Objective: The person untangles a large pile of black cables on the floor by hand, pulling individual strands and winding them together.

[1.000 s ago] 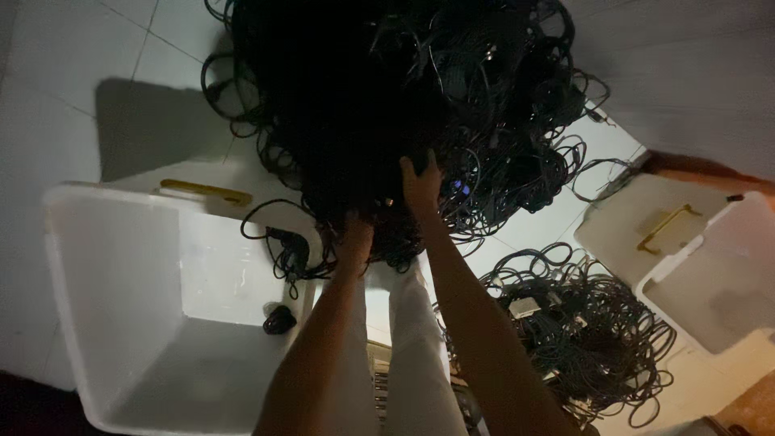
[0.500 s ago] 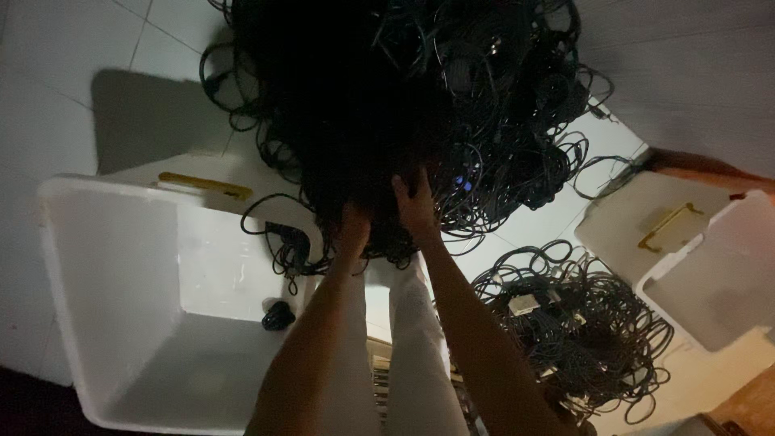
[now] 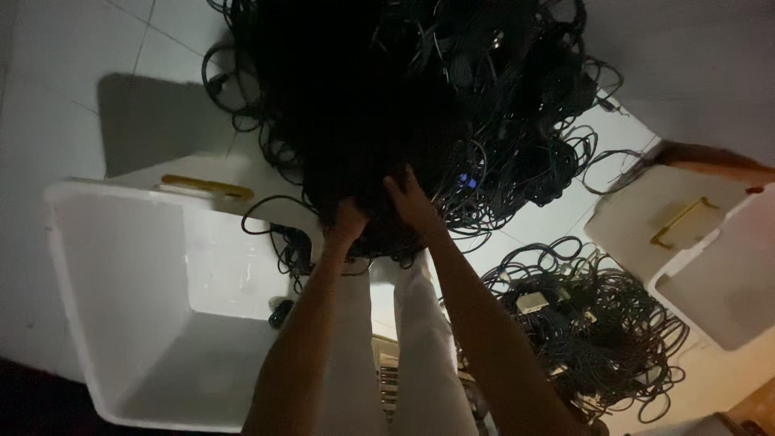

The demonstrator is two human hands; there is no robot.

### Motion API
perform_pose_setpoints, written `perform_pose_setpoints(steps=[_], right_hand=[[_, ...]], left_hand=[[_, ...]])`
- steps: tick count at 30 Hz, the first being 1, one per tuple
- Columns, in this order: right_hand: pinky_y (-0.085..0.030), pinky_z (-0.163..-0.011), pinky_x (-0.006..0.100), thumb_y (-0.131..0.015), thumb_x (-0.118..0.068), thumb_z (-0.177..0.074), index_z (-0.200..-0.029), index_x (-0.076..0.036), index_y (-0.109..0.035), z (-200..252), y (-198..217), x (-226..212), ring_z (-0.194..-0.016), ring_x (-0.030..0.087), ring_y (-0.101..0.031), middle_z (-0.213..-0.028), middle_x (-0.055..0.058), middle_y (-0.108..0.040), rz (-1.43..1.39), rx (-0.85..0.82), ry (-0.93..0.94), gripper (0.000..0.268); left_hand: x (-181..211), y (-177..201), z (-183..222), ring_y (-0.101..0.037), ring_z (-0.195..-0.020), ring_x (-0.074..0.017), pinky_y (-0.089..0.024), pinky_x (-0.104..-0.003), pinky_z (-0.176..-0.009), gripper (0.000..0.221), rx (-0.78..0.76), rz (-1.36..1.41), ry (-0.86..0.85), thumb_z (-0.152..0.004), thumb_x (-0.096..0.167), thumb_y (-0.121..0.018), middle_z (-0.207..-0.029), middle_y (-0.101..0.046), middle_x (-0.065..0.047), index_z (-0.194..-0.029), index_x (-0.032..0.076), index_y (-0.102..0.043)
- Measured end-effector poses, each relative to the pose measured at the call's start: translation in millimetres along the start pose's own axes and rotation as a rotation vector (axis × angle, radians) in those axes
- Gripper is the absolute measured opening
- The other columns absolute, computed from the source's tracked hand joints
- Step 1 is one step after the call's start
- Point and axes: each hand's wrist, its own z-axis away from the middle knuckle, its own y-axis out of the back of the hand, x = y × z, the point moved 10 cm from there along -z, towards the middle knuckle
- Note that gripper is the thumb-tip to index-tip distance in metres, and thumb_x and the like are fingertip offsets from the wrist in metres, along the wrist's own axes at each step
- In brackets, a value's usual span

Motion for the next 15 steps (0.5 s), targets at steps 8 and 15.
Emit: perform_pose_setpoints(steps=[8, 15], right_hand=[[-0.038, -0.116, 0.049, -0.056, -0.057, -0.093, -0.168, -0.011, -0.014, 35.6, 1.3, 5.2, -0.143, 0.047, -0.044, -0.155, 0.031, -0.045, 0.124, -0.051, 0.002, 0.098], [-0.047, -0.114, 0.056, -0.082, -0.041, -0.086, -0.163, -0.005, -0.013, 78.9, -11.4, -15.6, -0.141, 0.043, -0.042, -0.153, 0.025, -0.03, 0.014, 0.116, 0.3, 0.109]], left_hand=[[11.7, 18.7, 9.7, -0.061, -0.087, -0.035, -0.05, -0.048, -0.08, 0.023, 0.124, 0.072, 0.003, -0.094, 0.01, -0.061, -0.1, -0.067, -0.022, -0.108, -0.007, -0.069], [-9.7, -3.9, 16.0, -0.061, -0.082, -0.0343, -0.052, -0.045, -0.076, 0.021, -0.052, 0.033, 0.076, -0.102, 0.009, -0.055, -0.097, -0.067, -0.02, -0.105, -0.006, -0.068]])
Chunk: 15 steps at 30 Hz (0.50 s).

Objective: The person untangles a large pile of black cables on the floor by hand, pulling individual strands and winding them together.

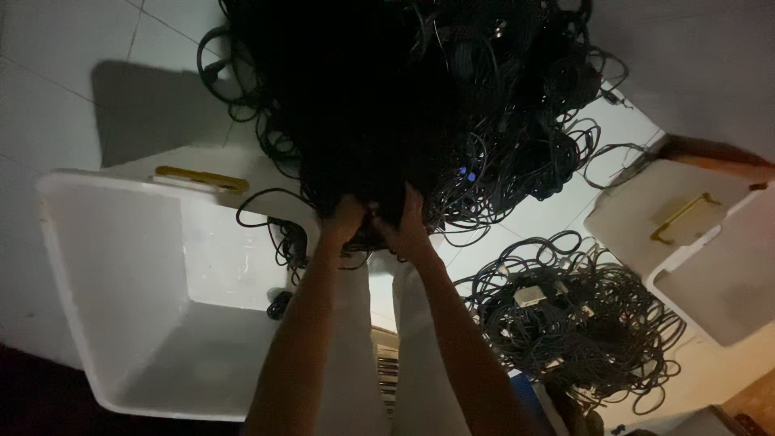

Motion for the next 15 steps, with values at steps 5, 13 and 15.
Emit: perform_pose_setpoints(steps=[5, 13, 15], right_hand=[[-0.048, -0.098, 0.06, -0.095, -0.044, -0.064, -0.15, -0.003, -0.017, 10.9, 13.8, -28.1, -0.131, 0.051, -0.041, -0.145, 0.03, -0.027, 0.175, -0.001, -0.052, 0.123], [-0.053, -0.089, 0.05, -0.063, -0.024, -0.098, -0.114, -0.005, -0.07, 10.9, 32.5, 25.6, -0.105, 0.046, -0.067, -0.108, 0.023, -0.072, 0.248, 0.016, -0.135, 0.025], [-0.052, -0.087, 0.05, -0.059, -0.021, -0.1, -0.112, -0.003, -0.07, -1.8, 41.6, 33.2, -0.102, 0.047, -0.066, -0.108, 0.024, -0.072, 0.24, 0.138, -0.053, 0.024]], left_hand=[[-8.2, -13.8, 2.5, -0.061, -0.082, -0.0318, -0.053, -0.043, -0.073, 0.022, -0.12, -0.006, 0.048, -0.101, 0.013, -0.057, -0.097, -0.066, -0.018, -0.106, -0.006, -0.067], [-3.3, -10.7, 5.0, -0.061, -0.086, -0.0281, -0.054, -0.041, -0.072, 0.029, 0.086, 0.104, 0.055, -0.097, 0.02, -0.063, -0.102, -0.065, -0.016, -0.112, -0.005, -0.066], [-6.4, -8.4, 12.2, -0.061, -0.087, -0.0271, -0.054, -0.04, -0.072, 0.032, 0.098, 0.152, 0.068, -0.096, 0.021, -0.065, -0.103, -0.064, -0.015, -0.114, -0.005, -0.065]])
